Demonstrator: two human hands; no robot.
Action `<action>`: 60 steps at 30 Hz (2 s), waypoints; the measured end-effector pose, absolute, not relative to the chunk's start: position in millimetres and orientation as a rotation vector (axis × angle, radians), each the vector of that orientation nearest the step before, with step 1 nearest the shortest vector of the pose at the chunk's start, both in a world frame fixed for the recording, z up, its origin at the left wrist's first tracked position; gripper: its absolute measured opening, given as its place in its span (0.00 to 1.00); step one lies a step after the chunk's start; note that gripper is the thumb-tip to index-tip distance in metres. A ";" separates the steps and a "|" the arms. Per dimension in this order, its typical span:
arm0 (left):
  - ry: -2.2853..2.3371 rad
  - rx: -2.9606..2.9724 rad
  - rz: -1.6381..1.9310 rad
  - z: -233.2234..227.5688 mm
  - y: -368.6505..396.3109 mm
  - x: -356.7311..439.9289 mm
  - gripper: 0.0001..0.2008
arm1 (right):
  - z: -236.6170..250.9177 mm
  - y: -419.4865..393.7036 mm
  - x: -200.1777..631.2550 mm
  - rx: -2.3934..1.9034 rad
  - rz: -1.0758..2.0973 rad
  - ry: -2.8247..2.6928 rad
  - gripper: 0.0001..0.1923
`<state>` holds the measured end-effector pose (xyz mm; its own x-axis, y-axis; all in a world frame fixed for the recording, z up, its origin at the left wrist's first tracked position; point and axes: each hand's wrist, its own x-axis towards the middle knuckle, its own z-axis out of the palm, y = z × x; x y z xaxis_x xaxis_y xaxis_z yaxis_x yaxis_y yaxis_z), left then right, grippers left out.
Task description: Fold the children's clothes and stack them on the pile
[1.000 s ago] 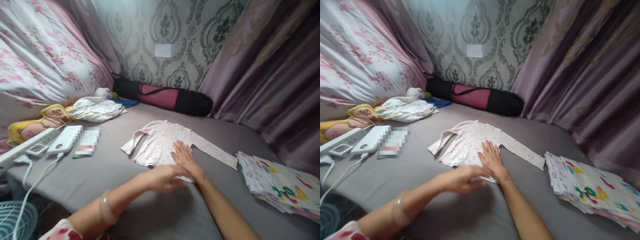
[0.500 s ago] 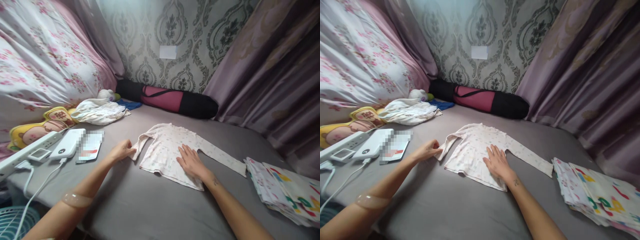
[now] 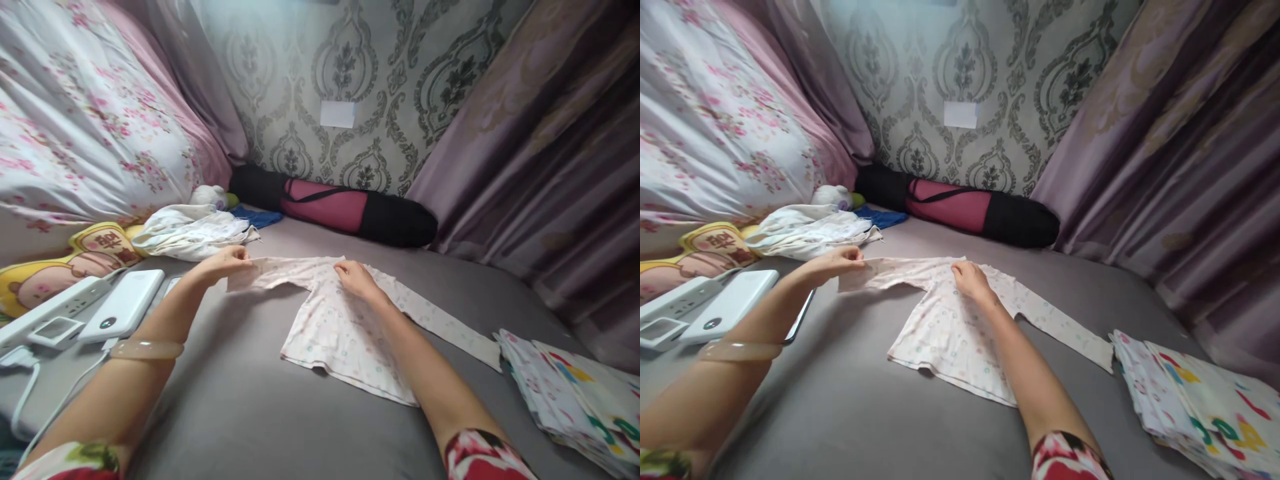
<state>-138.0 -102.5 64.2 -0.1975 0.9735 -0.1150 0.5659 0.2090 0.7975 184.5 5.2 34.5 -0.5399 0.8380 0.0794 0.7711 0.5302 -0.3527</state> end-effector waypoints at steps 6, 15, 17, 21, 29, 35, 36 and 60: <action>1.947 1.269 1.003 46.7 -85.4 -155.9 0.16 | 22.0 55.2 135.0 -1.387 0.296 -2.673 0.20; 2.287 1.335 0.817 11.9 -64.1 -173.1 0.17 | 14.7 74.3 111.0 -1.427 0.282 -2.790 0.15; 2.379 1.380 0.723 11.2 -62.5 -172.9 0.18 | 14.7 74.5 110.9 -1.433 0.260 -2.780 0.13; 2.530 1.500 0.557 13.5 -64.9 -159.9 0.18 | 5.5 63.5 110.4 -1.478 0.130 -2.638 0.15; 2.704 1.679 0.157 6.9 -73.8 -132.9 0.20 | -19.5 37.4 99.5 -1.606 0.075 -2.362 0.20; 2.784 1.953 0.328 8.6 -65.7 -123.4 0.20 | -12.9 18.4 105.1 -1.598 0.171 -2.378 0.20; 2.696 2.040 0.341 7.6 -63.4 -115.7 0.19 | -12.4 12.6 107.0 -1.566 0.206 -2.411 0.20; 2.315 2.139 0.547 -8.8 -68.5 -109.2 0.19 | -22.0 -10.3 116.2 -1.504 0.471 -2.482 0.30</action>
<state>-109.2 -68.5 -8.8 -0.1051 0.9572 0.2698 0.9767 0.0482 0.2093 116.2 -10.3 -22.0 -0.4617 0.8870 0.0064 0.8231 0.4311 -0.3698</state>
